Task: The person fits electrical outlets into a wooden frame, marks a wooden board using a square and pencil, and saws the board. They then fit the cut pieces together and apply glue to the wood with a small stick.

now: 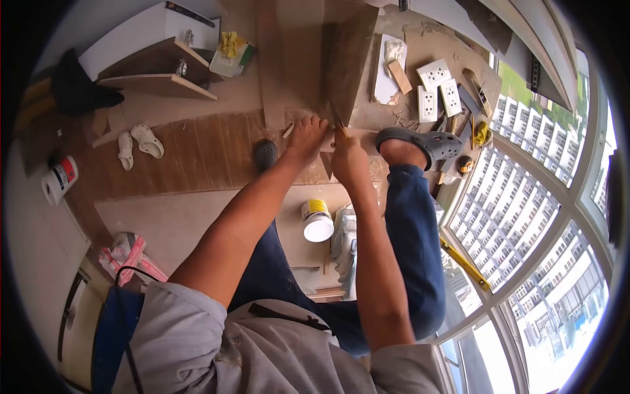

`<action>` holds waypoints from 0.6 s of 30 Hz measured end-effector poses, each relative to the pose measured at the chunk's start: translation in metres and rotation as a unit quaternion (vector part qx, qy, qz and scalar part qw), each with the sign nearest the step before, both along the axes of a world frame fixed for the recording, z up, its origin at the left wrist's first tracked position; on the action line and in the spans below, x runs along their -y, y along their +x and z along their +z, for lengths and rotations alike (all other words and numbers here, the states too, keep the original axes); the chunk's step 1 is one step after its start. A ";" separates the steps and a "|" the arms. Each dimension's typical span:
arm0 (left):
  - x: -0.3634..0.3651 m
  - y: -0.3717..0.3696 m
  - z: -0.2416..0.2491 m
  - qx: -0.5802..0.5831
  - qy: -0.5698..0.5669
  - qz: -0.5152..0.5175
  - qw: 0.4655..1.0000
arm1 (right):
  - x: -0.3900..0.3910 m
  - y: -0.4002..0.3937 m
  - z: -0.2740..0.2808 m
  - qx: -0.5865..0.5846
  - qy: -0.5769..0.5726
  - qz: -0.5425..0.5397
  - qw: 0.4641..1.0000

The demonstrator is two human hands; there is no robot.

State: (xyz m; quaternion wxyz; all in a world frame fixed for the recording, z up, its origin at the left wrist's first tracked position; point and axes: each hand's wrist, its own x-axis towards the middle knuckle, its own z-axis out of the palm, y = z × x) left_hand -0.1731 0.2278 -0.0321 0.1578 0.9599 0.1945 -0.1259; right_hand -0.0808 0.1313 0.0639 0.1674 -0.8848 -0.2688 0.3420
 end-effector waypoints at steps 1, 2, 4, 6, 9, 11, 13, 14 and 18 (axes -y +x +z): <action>0.000 0.000 -0.001 -0.010 -0.012 0.000 1.000 | 0.001 0.000 0.027 0.012 -0.014 0.050 0.999; -0.001 0.002 0.000 -0.010 -0.013 0.002 1.000 | 0.012 -0.009 0.070 0.023 -0.032 0.097 0.994; 0.008 -0.001 0.005 -0.033 -0.003 0.004 0.999 | 0.056 -0.048 0.136 -0.049 -0.172 0.051 0.983; -0.002 0.009 -0.002 -0.040 0.011 0.011 0.999 | 0.074 -0.064 0.180 -0.119 -0.181 -0.082 0.973; 0.007 0.004 -0.005 -0.031 -0.005 0.016 0.999 | 0.076 -0.060 0.099 -0.042 -0.099 -0.032 0.994; 0.002 0.004 0.005 -0.043 0.012 0.004 0.999 | 0.026 -0.026 0.025 -0.002 -0.038 -0.030 0.999; -0.003 -0.001 -0.001 -0.023 0.020 0.001 1.000 | -0.011 -0.004 0.006 -0.003 -0.017 -0.043 0.999; 0.002 -0.001 -0.004 -0.003 0.011 0.001 1.000 | -0.013 0.003 0.006 -0.048 -0.050 -0.064 0.996; 0.003 0.004 -0.004 -0.040 0.021 -0.002 0.999 | 0.037 -0.035 0.077 0.020 -0.052 0.072 0.996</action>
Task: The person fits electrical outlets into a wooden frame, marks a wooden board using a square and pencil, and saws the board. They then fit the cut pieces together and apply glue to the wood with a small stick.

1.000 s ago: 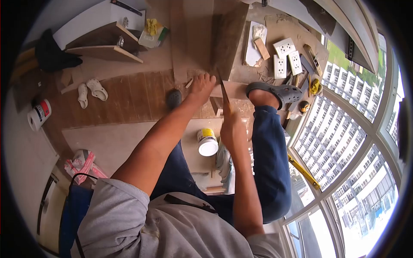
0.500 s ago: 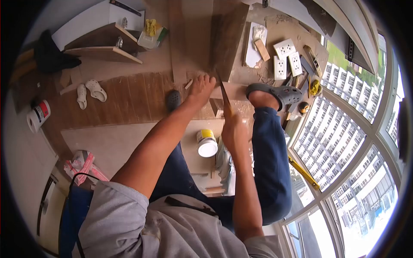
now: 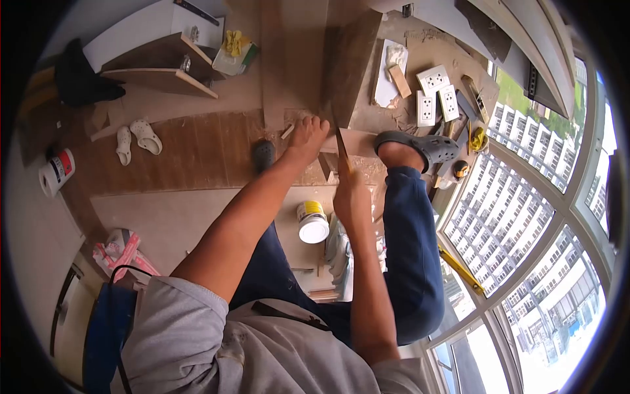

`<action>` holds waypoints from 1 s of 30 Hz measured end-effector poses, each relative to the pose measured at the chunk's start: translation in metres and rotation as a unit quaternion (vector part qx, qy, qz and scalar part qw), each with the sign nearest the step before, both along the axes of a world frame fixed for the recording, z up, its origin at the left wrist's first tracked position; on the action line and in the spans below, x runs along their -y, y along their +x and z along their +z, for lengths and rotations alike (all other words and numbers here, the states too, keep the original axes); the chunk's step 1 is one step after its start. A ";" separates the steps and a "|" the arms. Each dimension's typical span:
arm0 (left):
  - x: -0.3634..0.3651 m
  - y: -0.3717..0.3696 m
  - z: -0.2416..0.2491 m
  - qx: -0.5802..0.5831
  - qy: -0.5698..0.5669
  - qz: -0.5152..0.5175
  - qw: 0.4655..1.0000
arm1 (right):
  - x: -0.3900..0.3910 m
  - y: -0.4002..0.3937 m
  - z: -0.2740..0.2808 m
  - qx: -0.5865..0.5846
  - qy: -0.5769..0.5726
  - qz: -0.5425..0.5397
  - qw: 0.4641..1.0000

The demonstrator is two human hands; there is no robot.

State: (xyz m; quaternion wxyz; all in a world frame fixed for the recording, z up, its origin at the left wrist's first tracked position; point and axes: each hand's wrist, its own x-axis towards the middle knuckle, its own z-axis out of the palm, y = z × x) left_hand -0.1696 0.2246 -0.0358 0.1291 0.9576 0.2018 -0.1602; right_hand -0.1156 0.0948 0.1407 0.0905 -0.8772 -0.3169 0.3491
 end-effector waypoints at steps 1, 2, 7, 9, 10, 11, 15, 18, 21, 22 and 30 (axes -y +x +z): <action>0.005 -0.001 0.001 -0.002 -0.006 0.002 1.000 | 0.016 -0.009 0.032 -0.005 -0.045 0.011 0.999; 0.006 -0.001 0.000 0.008 -0.007 0.019 1.000 | 0.026 -0.022 0.070 -0.056 -0.090 -0.074 0.992; 0.008 -0.002 -0.001 0.028 -0.008 0.044 0.999 | 0.008 -0.020 0.012 -0.062 -0.120 -0.161 0.978; 0.000 -0.001 0.008 0.015 -0.002 0.012 1.000 | -0.019 0.015 -0.072 -0.017 0.040 -0.088 0.995; -0.007 -0.001 0.008 0.016 0.006 0.011 1.000 | -0.037 0.025 -0.077 -0.019 0.022 -0.093 0.995; -0.008 -0.001 0.008 0.020 -0.001 0.008 1.000 | -0.047 0.032 -0.074 -0.020 0.000 -0.100 0.995; -0.006 0.001 0.003 0.028 -0.009 0.024 0.999 | -0.016 0.009 -0.017 -0.017 0.029 -0.041 0.999; 0.005 -0.002 0.004 0.009 -0.009 0.018 1.000 | 0.025 -0.027 0.069 -0.070 -0.059 -0.156 0.983; 0.001 0.003 0.002 0.000 -0.009 0.022 1.000 | 0.035 -0.037 0.050 -0.074 -0.059 -0.157 0.983; 0.003 0.002 0.003 -0.010 -0.011 0.021 1.000 | 0.023 -0.027 0.015 -0.052 -0.071 -0.166 0.982; -0.007 0.001 0.005 0.030 -0.016 0.016 0.999 | -0.014 0.004 0.004 -0.038 0.019 -0.087 0.995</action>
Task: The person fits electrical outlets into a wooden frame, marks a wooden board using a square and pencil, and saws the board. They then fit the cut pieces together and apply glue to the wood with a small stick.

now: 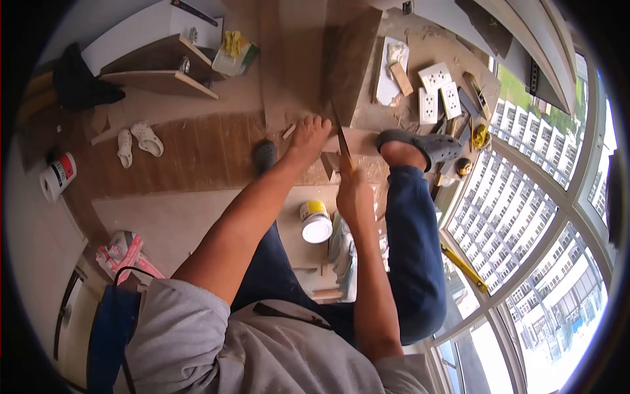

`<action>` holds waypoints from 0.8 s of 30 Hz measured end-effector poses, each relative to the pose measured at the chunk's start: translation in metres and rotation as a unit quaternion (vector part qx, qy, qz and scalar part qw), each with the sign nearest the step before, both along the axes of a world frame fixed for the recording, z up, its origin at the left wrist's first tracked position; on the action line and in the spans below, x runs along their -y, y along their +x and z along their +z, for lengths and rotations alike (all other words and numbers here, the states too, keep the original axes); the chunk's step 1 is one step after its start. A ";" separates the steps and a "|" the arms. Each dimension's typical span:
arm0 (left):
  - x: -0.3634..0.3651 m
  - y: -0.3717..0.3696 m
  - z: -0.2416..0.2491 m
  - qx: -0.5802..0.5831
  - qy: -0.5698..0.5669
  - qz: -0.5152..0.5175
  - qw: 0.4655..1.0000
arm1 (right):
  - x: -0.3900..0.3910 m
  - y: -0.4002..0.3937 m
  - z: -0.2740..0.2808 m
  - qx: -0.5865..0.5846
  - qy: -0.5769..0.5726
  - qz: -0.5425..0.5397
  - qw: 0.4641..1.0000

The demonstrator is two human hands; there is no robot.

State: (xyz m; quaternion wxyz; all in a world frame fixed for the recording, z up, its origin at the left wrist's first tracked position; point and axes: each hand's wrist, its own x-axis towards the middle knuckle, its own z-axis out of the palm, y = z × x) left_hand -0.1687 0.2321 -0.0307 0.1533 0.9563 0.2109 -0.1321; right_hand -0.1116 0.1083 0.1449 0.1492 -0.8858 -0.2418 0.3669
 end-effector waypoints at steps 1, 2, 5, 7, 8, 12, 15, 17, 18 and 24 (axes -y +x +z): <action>0.008 -0.002 0.001 -0.009 0.001 0.000 1.000 | 0.016 -0.018 0.038 -0.035 -0.111 -0.069 0.991; 0.011 -0.002 0.000 -0.009 -0.001 -0.001 1.000 | 0.036 -0.033 0.074 -0.053 -0.109 -0.075 0.990; 0.012 -0.003 -0.009 -0.015 0.015 0.000 1.000 | 0.044 -0.038 0.060 -0.062 -0.115 -0.077 0.988; 0.011 -0.001 -0.006 -0.004 0.014 0.001 1.000 | 0.043 -0.028 -0.013 -0.008 -0.067 -0.039 0.997; 0.005 0.001 -0.006 0.001 0.023 0.003 1.000 | 0.025 -0.008 -0.067 0.040 0.009 0.004 0.999; 0.009 -0.007 -0.003 0.040 -0.020 -0.002 0.999 | -0.018 0.027 -0.082 0.042 0.028 0.069 0.996; 0.001 -0.002 -0.005 0.021 -0.016 -0.005 1.000 | 0.008 0.002 -0.014 0.073 0.092 0.086 0.989; 0.007 0.000 0.000 -0.023 0.005 -0.007 1.000 | 0.028 -0.028 0.068 -0.050 -0.090 -0.071 0.992; 0.010 -0.001 0.000 -0.024 0.002 -0.009 1.000 | 0.049 -0.045 0.086 -0.050 -0.062 -0.057 0.995; 0.000 0.003 0.009 -0.050 -0.065 0.003 0.997 | 0.000 -0.001 -0.070 0.016 0.015 -0.048 0.999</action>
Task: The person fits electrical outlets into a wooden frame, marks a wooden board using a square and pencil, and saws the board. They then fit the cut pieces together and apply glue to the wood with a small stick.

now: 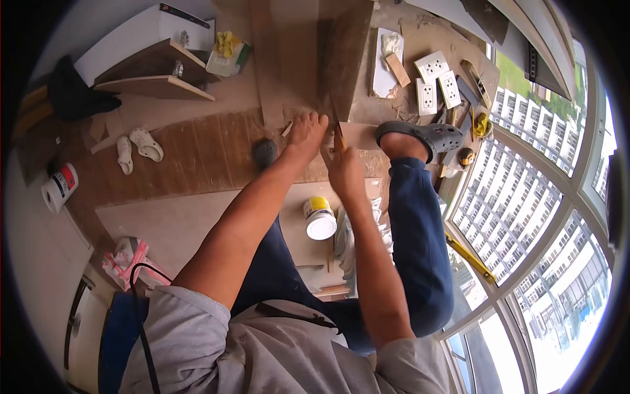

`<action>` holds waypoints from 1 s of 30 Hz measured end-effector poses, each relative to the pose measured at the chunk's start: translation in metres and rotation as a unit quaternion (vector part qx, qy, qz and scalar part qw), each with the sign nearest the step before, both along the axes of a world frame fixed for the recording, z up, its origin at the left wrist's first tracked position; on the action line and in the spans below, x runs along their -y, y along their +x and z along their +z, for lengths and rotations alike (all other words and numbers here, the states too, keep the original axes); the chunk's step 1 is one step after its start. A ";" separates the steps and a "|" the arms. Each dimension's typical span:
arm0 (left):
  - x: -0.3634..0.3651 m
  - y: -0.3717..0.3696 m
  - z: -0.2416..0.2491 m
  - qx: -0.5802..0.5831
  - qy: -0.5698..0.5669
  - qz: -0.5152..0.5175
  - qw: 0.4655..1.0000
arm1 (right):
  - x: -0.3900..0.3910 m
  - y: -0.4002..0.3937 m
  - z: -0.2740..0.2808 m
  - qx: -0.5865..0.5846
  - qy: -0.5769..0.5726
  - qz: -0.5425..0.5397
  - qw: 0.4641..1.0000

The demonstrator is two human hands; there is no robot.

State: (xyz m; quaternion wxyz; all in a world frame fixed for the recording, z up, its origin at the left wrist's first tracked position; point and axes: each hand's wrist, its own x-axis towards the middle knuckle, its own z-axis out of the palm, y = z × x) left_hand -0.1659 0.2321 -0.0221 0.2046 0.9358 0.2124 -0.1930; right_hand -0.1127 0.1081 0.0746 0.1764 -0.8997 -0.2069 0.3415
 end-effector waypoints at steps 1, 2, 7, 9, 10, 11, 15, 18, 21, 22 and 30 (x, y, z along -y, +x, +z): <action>-0.001 -0.003 -0.005 0.019 0.026 -0.004 0.999 | -0.010 0.011 -0.014 0.008 -0.004 0.053 0.999; 0.004 -0.004 -0.007 0.041 0.045 -0.013 0.998 | -0.007 0.019 -0.015 0.019 -0.016 0.103 0.994; 0.008 -0.002 -0.014 0.027 0.039 -0.006 0.999 | 0.038 -0.019 0.088 -0.014 -0.060 0.049 0.997; 0.006 -0.001 -0.015 0.026 0.046 0.008 0.999 | 0.056 -0.042 0.149 -0.084 -0.067 -0.022 0.994; 0.006 0.001 -0.011 0.029 0.052 0.009 0.998 | 0.053 -0.041 0.136 -0.087 -0.069 -0.021 0.994; 0.009 -0.002 -0.012 0.030 0.055 0.008 0.998 | 0.046 -0.039 0.107 -0.080 -0.092 -0.023 0.992; 0.001 -0.004 0.000 0.010 0.023 -0.006 1.000 | -0.002 0.012 -0.033 0.000 0.013 0.059 0.998; 0.006 -0.003 -0.013 0.070 0.041 0.013 0.997 | -0.019 0.024 -0.014 0.011 -0.014 0.065 0.998; 0.009 -0.008 -0.015 0.086 0.047 0.014 0.995 | -0.019 0.014 0.014 -0.011 0.032 -0.001 0.999; 0.007 -0.005 -0.015 0.069 0.051 0.004 0.996 | -0.017 0.013 0.024 -0.018 0.078 -0.013 0.997; 0.001 0.002 -0.006 0.023 0.054 0.000 0.998 | 0.046 -0.034 0.143 -0.040 -0.078 0.063 0.994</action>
